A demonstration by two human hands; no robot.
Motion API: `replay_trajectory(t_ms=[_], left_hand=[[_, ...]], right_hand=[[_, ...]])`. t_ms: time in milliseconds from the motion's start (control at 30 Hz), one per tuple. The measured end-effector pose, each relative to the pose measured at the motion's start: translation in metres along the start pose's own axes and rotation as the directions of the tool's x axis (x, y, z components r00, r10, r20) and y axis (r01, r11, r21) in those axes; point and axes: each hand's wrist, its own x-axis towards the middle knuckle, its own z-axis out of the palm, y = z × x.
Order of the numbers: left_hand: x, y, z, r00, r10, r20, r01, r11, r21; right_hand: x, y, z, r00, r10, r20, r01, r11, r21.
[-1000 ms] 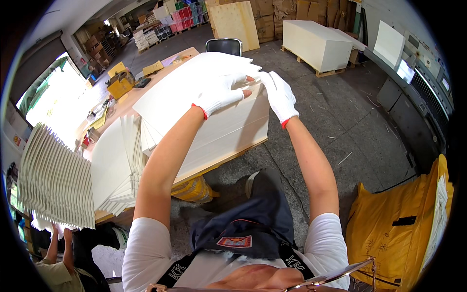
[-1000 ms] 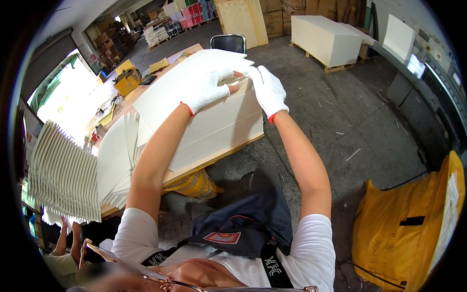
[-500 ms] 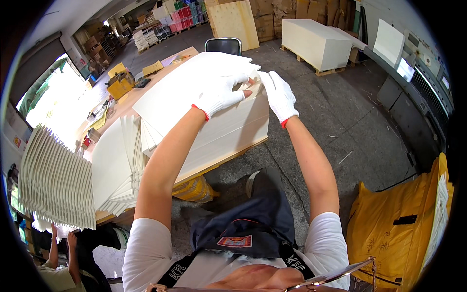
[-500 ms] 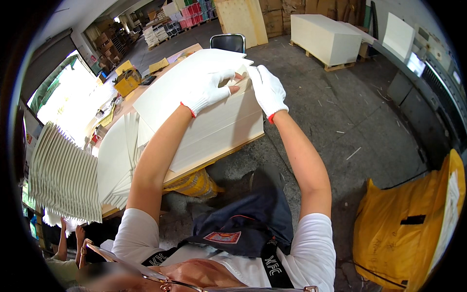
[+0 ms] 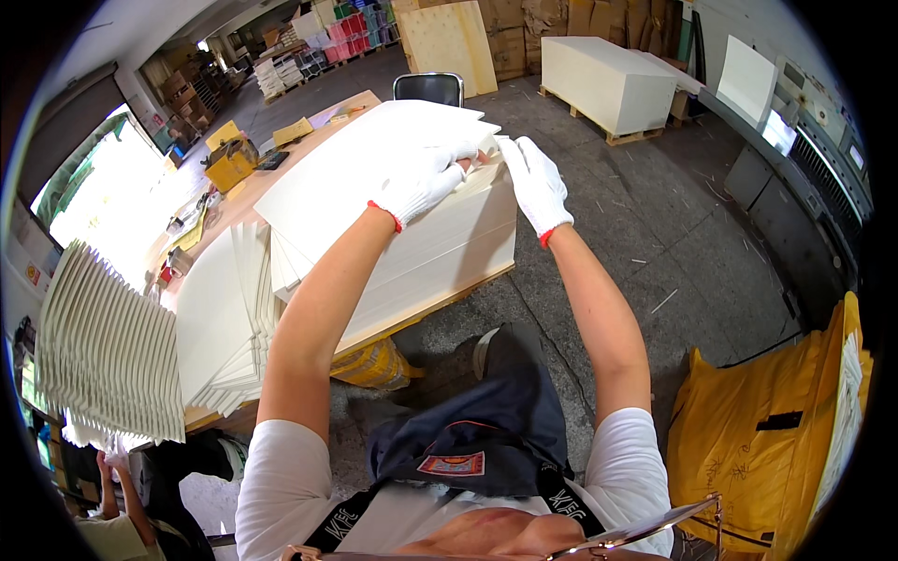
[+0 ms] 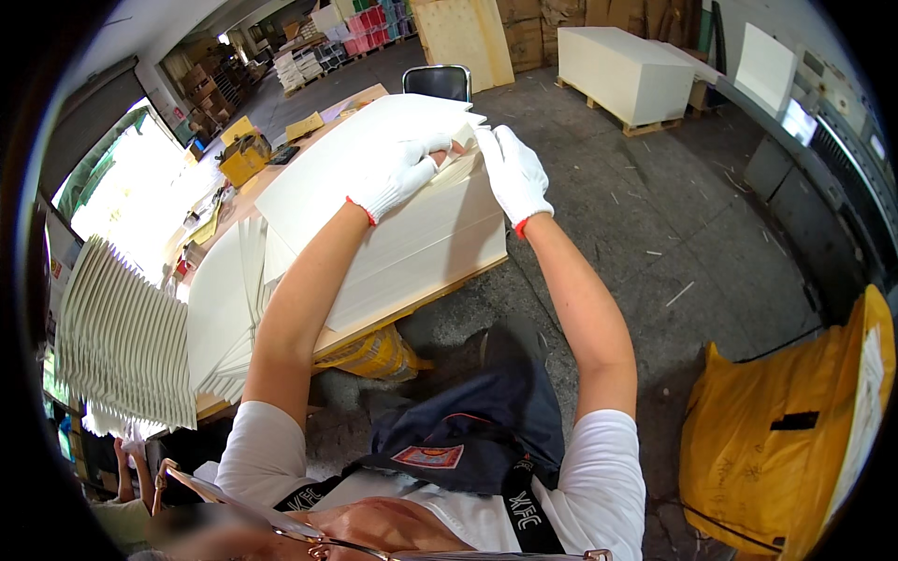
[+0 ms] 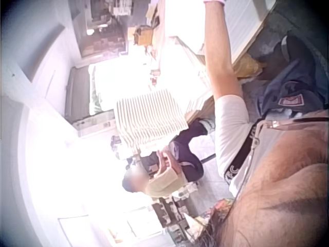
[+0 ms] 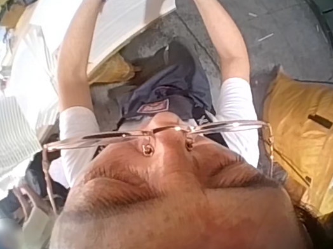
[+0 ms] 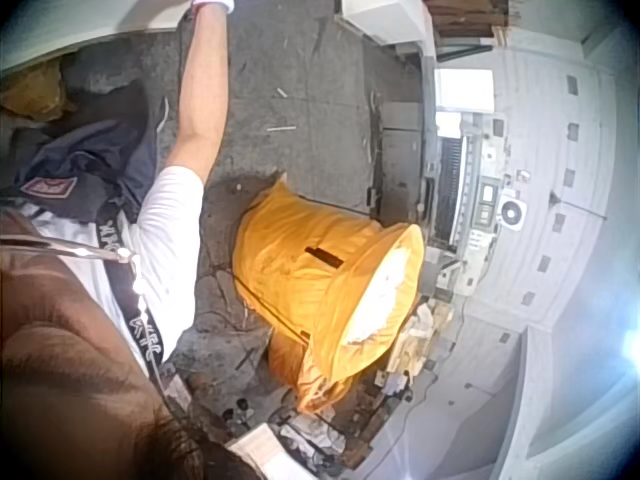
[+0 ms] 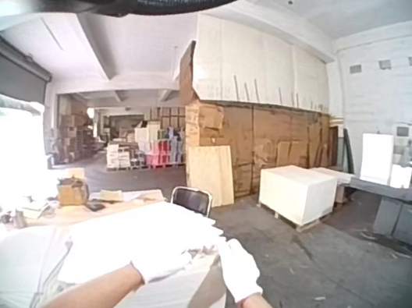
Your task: The person repeatedly picks up stacks of white rectangular paper sheets from a table and places them onto a growing pile. The person wears white gloves and handles the paper with both hands, aligning the edges before setting them down.
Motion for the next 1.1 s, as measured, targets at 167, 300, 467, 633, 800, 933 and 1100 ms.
replay_trajectory(t_ms=[167,300,467,633,800,933,1100], left_hand=[[-0.009,0.007,-0.002,0.999,-0.028,0.020,0.029,0.997,-0.065],[-0.007,0.005,-0.002,0.999,-0.031,0.022,0.031,0.999,-0.018],[-0.007,0.009,-0.004,0.994,-0.067,0.081,0.074,0.993,-0.088],[-0.009,0.004,-0.002,0.995,0.078,-0.054,-0.077,0.997,0.022],[-0.006,0.005,-0.004,0.998,0.053,0.025,-0.055,0.995,0.078],[-0.009,0.012,-0.003,0.999,-0.013,0.048,0.014,1.000,-0.027],[-0.009,0.012,-0.002,0.998,0.069,0.001,-0.069,0.997,-0.017]], right_hand=[[-0.001,-0.003,-0.001,0.999,0.044,0.016,-0.044,0.999,0.003],[-0.001,-0.002,0.000,0.999,0.036,0.024,-0.036,0.999,0.008],[0.000,0.001,0.000,0.999,0.036,0.013,-0.036,0.999,0.037],[-0.002,-0.007,-0.004,0.997,0.060,0.041,-0.061,0.998,0.033],[-0.001,0.000,0.000,0.999,0.034,0.019,-0.034,0.999,0.029],[-0.002,0.002,0.001,1.000,0.027,0.005,-0.027,0.998,0.048],[-0.001,0.003,-0.001,0.999,0.040,0.024,-0.041,0.999,0.033]])
